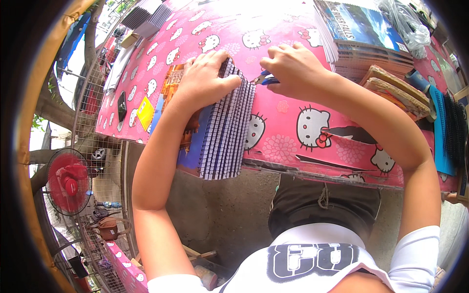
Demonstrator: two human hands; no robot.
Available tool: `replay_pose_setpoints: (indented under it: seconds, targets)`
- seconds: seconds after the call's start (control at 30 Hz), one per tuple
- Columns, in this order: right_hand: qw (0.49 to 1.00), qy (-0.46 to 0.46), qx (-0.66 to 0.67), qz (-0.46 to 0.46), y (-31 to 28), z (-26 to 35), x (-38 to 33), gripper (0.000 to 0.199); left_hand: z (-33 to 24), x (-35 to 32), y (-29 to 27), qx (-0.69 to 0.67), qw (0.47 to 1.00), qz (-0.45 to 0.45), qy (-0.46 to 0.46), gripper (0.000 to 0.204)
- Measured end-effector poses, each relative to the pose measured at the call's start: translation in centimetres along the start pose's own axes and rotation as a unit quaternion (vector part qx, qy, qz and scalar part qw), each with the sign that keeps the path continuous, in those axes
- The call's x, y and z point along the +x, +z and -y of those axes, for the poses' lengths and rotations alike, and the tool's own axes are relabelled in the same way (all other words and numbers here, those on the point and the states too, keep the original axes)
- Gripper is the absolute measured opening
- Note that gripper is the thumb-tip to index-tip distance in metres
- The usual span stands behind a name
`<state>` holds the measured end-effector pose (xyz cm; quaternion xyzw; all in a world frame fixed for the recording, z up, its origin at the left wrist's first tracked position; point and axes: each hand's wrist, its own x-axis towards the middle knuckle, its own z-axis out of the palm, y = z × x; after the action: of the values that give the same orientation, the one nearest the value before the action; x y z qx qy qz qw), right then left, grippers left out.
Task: The person binds spiral notebooks by hand, inserting metal binding combs into the punched holes, cutting the excess comb with pliers, and stacking the completed notebooks on the table.
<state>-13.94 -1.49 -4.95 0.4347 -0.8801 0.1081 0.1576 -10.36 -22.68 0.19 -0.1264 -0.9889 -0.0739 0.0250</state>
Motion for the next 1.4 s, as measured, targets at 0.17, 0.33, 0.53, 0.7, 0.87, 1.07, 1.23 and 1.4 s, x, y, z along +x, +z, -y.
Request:
replay_pose_setpoints:
  seconds: [0.17,0.33,0.53,0.7,0.87,1.07,1.23,1.4]
  targets:
    - [0.967,0.087,0.171,0.165,-0.9,-0.5,1.0,0.031,0.3,0.2,0.2,-0.003,1.000,-0.001,0.008,0.065]
    - [0.748,0.327,0.483,0.315,-1.0,-0.7,1.3,0.042,0.4,0.1,0.4,0.001,1.000,-0.021,0.018,0.061]
    - [0.993,0.083,0.045,0.077,0.3,-0.5,-1.1,0.042,0.1,-0.1,0.3,0.005,0.999,-0.032,0.023,0.059]
    - [0.995,0.074,0.029,0.059,0.5,0.4,-1.1,0.041,0.1,-0.2,0.3,-0.005,0.999,-0.031,0.006,0.065]
    - [0.934,0.159,0.229,0.224,-0.1,-0.9,0.8,0.036,-0.6,-0.2,-0.3,0.017,1.000,0.002,-0.009,0.067]
    - [0.901,0.234,0.264,0.252,-0.7,0.5,0.5,0.040,0.0,-0.1,0.1,0.012,1.000,-0.004,-0.004,0.067]
    - [0.992,0.076,0.025,0.095,0.2,0.1,-1.1,0.042,-0.3,-0.2,-0.2,0.007,1.000,-0.004,-0.007,0.068]
    - [0.981,0.097,0.109,0.128,1.2,-0.5,-0.1,0.037,-0.6,-0.2,-0.3,0.007,1.000,-0.007,-0.003,0.067]
